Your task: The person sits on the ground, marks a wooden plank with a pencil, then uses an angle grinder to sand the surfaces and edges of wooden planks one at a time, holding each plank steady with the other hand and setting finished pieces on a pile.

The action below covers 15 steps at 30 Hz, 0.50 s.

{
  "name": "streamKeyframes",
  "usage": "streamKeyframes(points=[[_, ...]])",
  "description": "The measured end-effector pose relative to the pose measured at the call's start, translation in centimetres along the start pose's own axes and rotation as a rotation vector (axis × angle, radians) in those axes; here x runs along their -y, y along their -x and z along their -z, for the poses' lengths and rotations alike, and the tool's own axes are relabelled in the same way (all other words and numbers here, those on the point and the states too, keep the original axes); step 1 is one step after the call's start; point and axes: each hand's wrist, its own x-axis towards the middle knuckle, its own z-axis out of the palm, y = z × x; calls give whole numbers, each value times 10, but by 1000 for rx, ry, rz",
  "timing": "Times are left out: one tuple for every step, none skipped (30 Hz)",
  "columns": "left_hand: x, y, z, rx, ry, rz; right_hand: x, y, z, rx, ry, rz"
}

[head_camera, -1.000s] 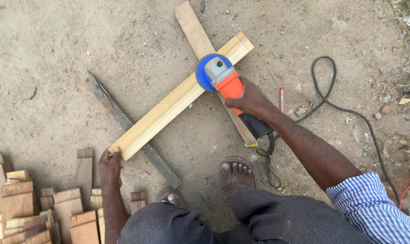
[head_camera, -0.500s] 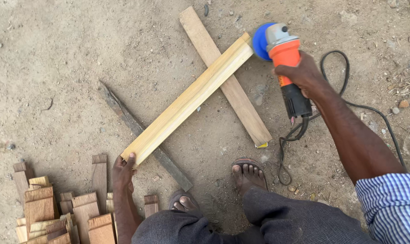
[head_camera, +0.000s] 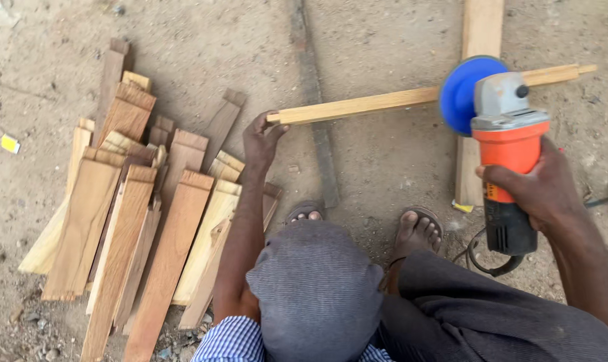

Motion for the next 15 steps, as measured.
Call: streamKeyframes(points=[[1,-2,1,2,43,40,13,-2,-19,47,81,15],[1,-5,2,11,90,70,27,-6,-39,107,123,21],[1,-8,4,28,139,101,40,-9,-59,162,164,20],[0,-10,5,50,118,100,52,-11,-78,211,184,58],[0,-12,6,72,97,103,63,-15,-97,262,205,93],[0,-14,7,93,73,105,74,-17,-115,313,228,89],[0,-16,8,108,157,111,84,-20,-132,364,251,87],[0,-17,9,121,240,115,93,-21,-146,381,263,116],[0,-18,9,133,321,120,102,-22,-158,400,275,145],[1,-19,10,133,311,94,108,-23,-169,419,287,170],[1,-19,10,134,299,69,114,-23,-178,435,325,161],[1,-19,11,136,286,44,119,-24,-186,451,361,153],[2,-18,11,127,292,51,123,-24,-191,461,395,142],[3,-18,11,123,299,57,127,-24,-197,464,394,151],[4,-18,12,121,306,63,129,-24,-201,466,391,159]])
